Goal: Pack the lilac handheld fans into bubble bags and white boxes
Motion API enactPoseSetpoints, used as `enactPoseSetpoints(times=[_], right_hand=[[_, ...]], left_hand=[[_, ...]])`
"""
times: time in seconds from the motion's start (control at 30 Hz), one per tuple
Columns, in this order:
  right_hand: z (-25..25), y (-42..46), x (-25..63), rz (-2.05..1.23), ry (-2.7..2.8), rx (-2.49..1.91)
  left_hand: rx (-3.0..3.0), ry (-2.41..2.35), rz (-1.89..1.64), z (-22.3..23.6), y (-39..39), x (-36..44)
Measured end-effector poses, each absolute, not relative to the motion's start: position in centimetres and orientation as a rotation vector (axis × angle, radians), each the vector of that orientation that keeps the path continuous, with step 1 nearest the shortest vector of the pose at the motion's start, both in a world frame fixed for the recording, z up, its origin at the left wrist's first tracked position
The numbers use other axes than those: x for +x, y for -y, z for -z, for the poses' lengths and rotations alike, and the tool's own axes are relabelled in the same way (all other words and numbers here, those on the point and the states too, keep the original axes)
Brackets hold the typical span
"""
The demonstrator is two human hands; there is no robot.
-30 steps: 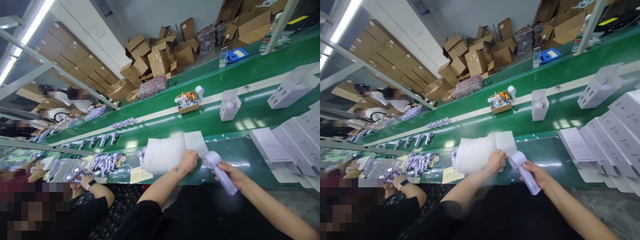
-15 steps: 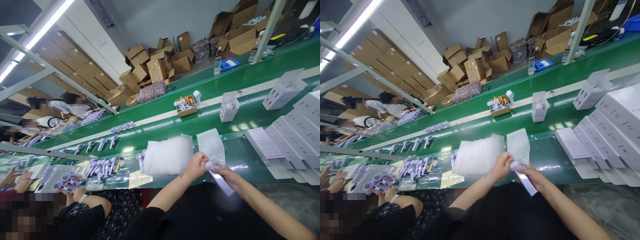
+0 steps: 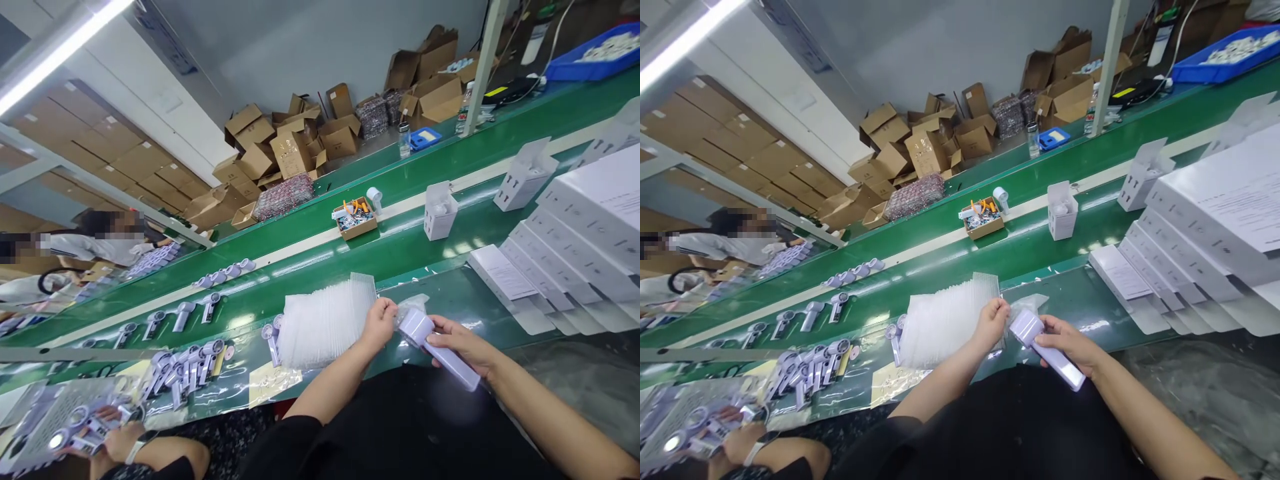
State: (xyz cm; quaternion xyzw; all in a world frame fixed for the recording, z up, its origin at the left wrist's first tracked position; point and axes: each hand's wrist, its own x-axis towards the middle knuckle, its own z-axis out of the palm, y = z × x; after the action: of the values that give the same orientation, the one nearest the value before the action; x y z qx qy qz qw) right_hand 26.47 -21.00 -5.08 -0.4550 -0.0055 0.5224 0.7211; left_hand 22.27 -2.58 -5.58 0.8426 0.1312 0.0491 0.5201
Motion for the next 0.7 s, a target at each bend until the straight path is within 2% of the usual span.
enactPoseSetpoints(times=[0.07,0.23,0.4,0.57,0.7], right_hand=[[5.5,20.7,25.8,-1.119,-0.017,-1.070],[6.1,20.8,24.4,-1.008,-0.142,-1.029],[6.3,20.9,23.9,-0.971,-0.218,-1.029],[6.1,20.4,23.5,-0.911,-0.296,-1.050],[5.4,20.3,23.3,-0.882,-0.291,-1.013]], left_hand=[[1.968,-0.318,-0.095,5.2,2.5,22.3],[2.238,0.200,-0.071,5.1,1.4,21.2],[2.386,0.393,-0.053,5.5,1.5,19.6],[2.600,0.670,-0.268,4.4,3.6,20.8],[2.584,0.616,-0.427,4.4,3.9,21.5]])
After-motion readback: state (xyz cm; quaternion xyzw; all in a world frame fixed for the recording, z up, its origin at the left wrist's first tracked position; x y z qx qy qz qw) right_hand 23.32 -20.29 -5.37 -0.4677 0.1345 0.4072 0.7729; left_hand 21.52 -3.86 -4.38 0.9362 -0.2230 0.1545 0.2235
